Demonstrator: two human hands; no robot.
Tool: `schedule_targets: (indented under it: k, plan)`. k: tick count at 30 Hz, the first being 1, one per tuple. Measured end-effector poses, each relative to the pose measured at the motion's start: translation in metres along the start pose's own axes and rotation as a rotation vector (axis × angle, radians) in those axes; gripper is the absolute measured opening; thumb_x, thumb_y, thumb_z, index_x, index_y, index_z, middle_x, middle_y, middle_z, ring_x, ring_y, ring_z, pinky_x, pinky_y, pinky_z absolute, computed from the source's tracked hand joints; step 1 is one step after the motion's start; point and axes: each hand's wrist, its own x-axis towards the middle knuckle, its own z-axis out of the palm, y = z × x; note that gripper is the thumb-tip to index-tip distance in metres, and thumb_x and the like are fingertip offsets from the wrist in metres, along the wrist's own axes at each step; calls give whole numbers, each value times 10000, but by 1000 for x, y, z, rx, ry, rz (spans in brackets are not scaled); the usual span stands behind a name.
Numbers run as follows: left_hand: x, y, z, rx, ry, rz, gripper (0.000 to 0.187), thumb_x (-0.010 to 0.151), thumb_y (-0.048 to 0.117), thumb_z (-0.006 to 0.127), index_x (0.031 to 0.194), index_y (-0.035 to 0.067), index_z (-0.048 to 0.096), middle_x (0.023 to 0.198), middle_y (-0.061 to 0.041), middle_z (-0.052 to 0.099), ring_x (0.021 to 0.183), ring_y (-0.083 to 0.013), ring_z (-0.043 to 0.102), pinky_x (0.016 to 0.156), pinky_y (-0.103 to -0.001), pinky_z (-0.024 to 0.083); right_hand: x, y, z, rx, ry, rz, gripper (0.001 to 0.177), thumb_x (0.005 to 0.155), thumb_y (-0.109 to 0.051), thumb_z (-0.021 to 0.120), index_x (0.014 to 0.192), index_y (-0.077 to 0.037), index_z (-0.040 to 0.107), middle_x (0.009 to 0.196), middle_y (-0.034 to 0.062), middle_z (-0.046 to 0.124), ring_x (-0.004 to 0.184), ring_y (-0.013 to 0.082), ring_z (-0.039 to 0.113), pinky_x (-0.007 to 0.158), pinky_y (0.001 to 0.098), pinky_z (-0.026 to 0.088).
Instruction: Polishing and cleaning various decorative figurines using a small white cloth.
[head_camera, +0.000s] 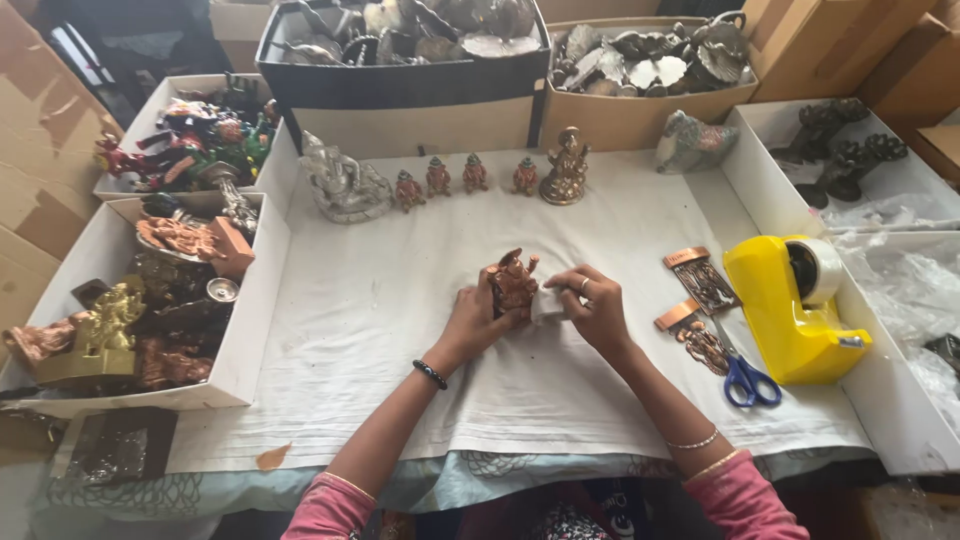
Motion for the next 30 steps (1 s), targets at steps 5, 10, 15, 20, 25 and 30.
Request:
schedule_targets:
  k: [5, 10, 15, 20, 25, 30]
  plan:
    - [2, -2, 0, 65, 25, 54, 747, 841, 264, 827, 1367, 43, 345, 1141, -199, 726, 1007, -404, 721, 876, -489, 543, 1, -10, -1, 70, 192, -33, 308, 886, 63, 592, 1097, -55, 784, 1045, 80, 738, 765, 140, 683, 677, 293, 561]
    - [-1, 0, 1, 22, 37, 62, 720, 869, 272, 810, 1376, 51, 348, 1095, -179, 740, 996, -393, 733, 852, -476, 572, 1, -31, 6, 23, 21, -352, 458, 843, 9, 720, 1299, 0, 676, 1223, 182, 653, 953, 228, 685, 814, 336, 576]
    - [-1, -9, 7, 16, 15, -13, 696, 860, 261, 803, 1356, 60, 358, 1090, -142, 750, 1010, -360, 756, 868, -457, 590, 1, -14, 11, -47, 26, -232, 362, 858, -52, 778, 1217, -94, 758, 1064, 75, 725, 800, 177, 724, 741, 294, 611]
    - [0, -1, 3, 53, 16, 34, 730, 841, 243, 830, 1369, 57, 361, 1185, -170, 722, 1062, -395, 715, 896, -479, 568, -7, 8, 6, -36, 111, -195, 292, 843, -6, 744, 1113, -114, 767, 1034, 57, 732, 809, 176, 751, 726, 296, 618]
    - [1, -3, 5, 84, 18, 21, 751, 831, 234, 830, 1377, 45, 351, 1228, -164, 709, 1096, -398, 693, 920, -483, 549, -7, -7, -1, 34, 124, -190, 300, 793, 30, 710, 1055, -104, 769, 1028, 74, 696, 804, 186, 752, 701, 308, 615]
    - [0, 5, 1, 20, 18, 56, 716, 816, 226, 844, 1320, 41, 371, 1287, -126, 708, 1130, -365, 704, 930, -461, 565, -10, -15, 14, -109, -83, -446, 361, 766, -6, 772, 1103, -134, 800, 1003, 77, 684, 837, 244, 733, 767, 337, 610]
